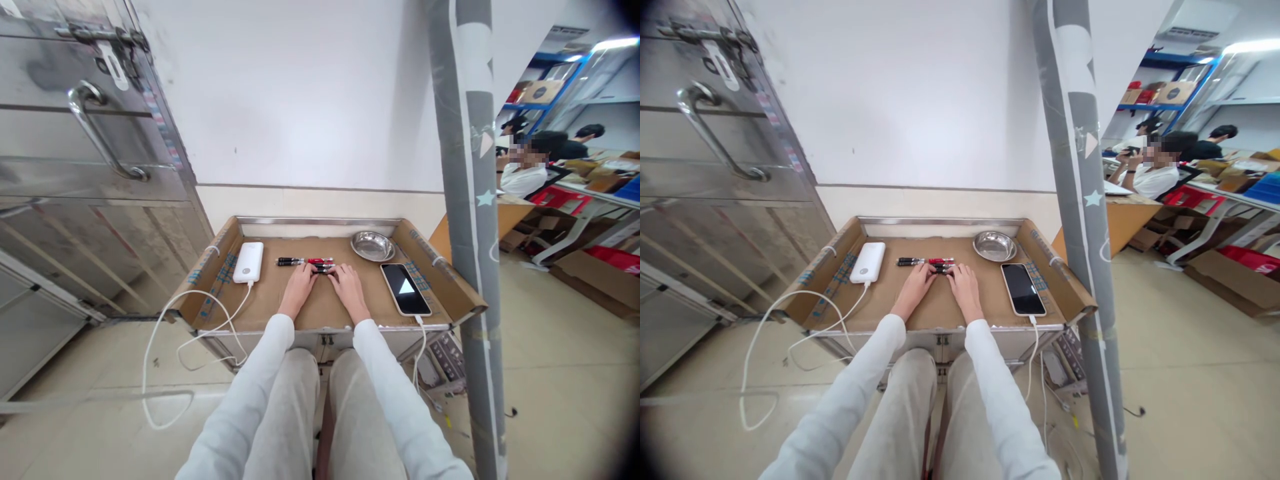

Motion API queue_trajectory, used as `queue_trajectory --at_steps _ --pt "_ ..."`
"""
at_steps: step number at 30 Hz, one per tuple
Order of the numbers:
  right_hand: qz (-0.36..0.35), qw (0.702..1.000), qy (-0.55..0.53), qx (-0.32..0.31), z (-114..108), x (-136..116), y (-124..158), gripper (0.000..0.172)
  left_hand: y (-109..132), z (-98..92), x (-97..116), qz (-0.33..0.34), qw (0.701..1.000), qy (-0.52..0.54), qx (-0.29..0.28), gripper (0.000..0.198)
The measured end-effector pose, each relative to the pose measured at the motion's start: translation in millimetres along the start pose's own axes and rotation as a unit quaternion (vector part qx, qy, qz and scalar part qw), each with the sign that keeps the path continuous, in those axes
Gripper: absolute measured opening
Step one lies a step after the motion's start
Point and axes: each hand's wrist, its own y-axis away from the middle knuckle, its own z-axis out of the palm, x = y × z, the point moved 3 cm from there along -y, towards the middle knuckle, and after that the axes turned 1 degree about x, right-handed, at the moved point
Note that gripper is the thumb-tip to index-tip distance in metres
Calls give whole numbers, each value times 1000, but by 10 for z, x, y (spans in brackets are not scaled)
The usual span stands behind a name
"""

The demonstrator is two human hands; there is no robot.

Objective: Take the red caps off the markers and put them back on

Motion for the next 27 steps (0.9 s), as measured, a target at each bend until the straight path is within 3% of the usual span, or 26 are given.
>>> queue_trajectory --at_steps 5,10,15,18,23,27 --pt "8 1000 25 0 -16 -40 -7 18 -20 17 5 1 999 -36 -8 2" --pt "-1 999 41 -3 -40 -70 -13 20 -19 -10 22 0 995 -96 5 13" --pt "0 1000 30 3 -35 -56 -4 21 -25 -131 -31 -118 961 -233 88 22" --pt "0 1000 5 4 -25 -44 1 20 -18 -150 -69 -168 942 -277 89 23" --pt "0 999 -50 14 -49 -49 -6 24 16 -142 -70 -172 937 -294 79 23" --pt "-27 996 -83 9 -88 -92 -14 44 66 -138 -78 -150 957 -232 95 24"
